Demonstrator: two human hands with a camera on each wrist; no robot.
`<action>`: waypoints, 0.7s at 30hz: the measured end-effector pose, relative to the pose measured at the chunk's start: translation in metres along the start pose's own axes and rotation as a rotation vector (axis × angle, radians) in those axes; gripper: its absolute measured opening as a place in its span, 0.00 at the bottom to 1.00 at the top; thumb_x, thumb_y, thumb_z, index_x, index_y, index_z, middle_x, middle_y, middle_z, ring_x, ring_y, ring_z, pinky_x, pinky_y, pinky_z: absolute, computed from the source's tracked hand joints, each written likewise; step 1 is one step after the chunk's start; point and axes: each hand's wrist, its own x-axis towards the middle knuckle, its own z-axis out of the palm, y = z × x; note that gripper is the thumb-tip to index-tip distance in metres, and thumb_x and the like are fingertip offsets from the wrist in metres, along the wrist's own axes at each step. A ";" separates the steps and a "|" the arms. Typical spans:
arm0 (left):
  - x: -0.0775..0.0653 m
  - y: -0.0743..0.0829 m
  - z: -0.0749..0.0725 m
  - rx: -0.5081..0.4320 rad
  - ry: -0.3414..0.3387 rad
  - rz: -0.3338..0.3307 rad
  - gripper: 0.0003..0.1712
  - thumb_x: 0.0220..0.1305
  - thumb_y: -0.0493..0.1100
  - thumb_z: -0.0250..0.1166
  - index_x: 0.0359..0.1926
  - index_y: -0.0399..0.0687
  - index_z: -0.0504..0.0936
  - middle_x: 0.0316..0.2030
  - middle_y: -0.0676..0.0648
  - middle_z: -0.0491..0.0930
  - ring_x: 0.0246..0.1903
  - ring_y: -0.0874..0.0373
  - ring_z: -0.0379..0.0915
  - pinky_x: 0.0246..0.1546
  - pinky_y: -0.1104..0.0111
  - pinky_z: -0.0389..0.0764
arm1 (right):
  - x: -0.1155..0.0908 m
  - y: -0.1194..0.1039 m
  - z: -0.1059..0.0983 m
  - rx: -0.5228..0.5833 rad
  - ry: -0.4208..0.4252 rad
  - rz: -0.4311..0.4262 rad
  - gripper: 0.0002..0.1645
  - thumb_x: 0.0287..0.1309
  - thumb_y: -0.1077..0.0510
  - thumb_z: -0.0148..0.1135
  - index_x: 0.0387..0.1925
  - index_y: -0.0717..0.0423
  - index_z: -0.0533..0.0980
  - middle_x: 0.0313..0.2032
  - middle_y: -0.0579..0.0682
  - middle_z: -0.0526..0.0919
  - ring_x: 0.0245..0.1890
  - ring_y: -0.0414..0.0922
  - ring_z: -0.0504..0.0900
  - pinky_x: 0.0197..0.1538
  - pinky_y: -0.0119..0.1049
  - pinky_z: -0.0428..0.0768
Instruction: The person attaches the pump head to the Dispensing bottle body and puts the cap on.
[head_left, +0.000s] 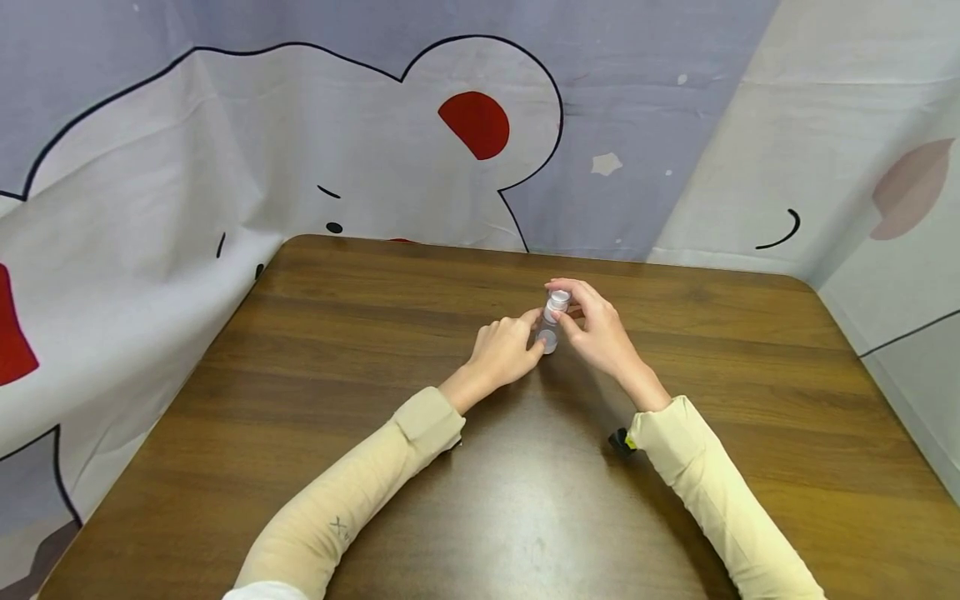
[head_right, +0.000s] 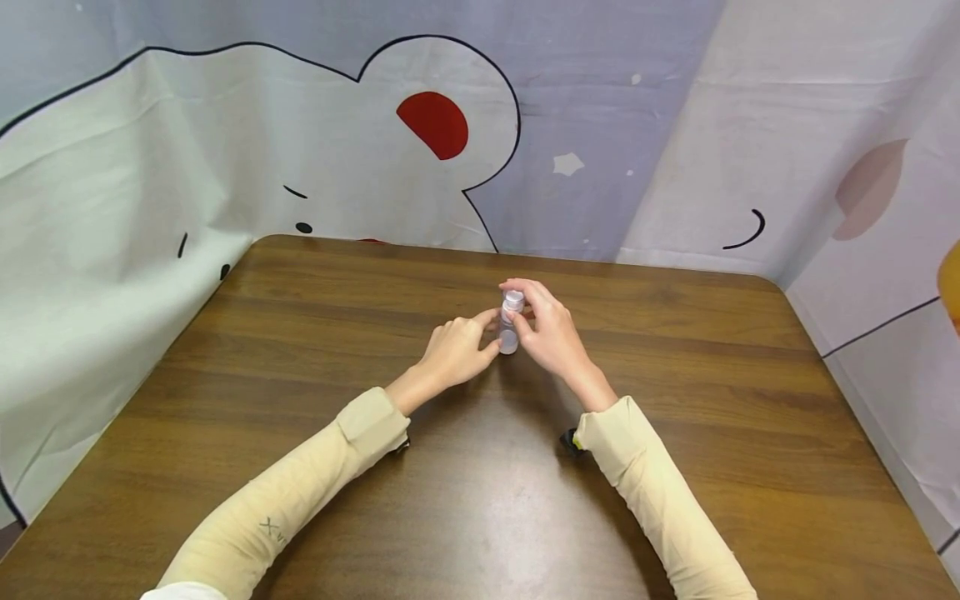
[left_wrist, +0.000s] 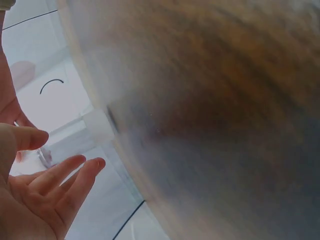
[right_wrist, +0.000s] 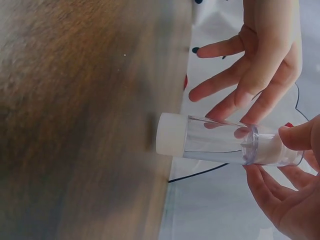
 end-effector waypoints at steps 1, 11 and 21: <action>0.000 0.000 0.001 0.003 0.000 0.001 0.28 0.65 0.50 0.58 0.65 0.48 0.71 0.42 0.47 0.86 0.19 0.61 0.68 0.17 0.69 0.68 | 0.000 0.001 0.000 0.005 -0.003 0.004 0.24 0.59 0.70 0.60 0.57 0.56 0.73 0.56 0.54 0.77 0.48 0.49 0.80 0.46 0.45 0.81; -0.001 -0.003 0.004 -0.008 -0.016 0.000 0.30 0.65 0.50 0.58 0.66 0.48 0.68 0.50 0.49 0.84 0.24 0.57 0.76 0.21 0.65 0.74 | -0.002 0.006 0.005 0.033 -0.005 0.014 0.23 0.60 0.71 0.57 0.58 0.58 0.72 0.61 0.55 0.72 0.53 0.50 0.77 0.48 0.48 0.80; -0.011 -0.004 -0.006 0.079 -0.153 -0.072 0.40 0.64 0.50 0.61 0.73 0.44 0.56 0.33 0.49 0.81 0.20 0.59 0.69 0.19 0.69 0.72 | -0.004 0.005 0.007 0.023 -0.035 0.009 0.31 0.61 0.63 0.61 0.65 0.54 0.65 0.62 0.55 0.70 0.54 0.51 0.77 0.54 0.51 0.77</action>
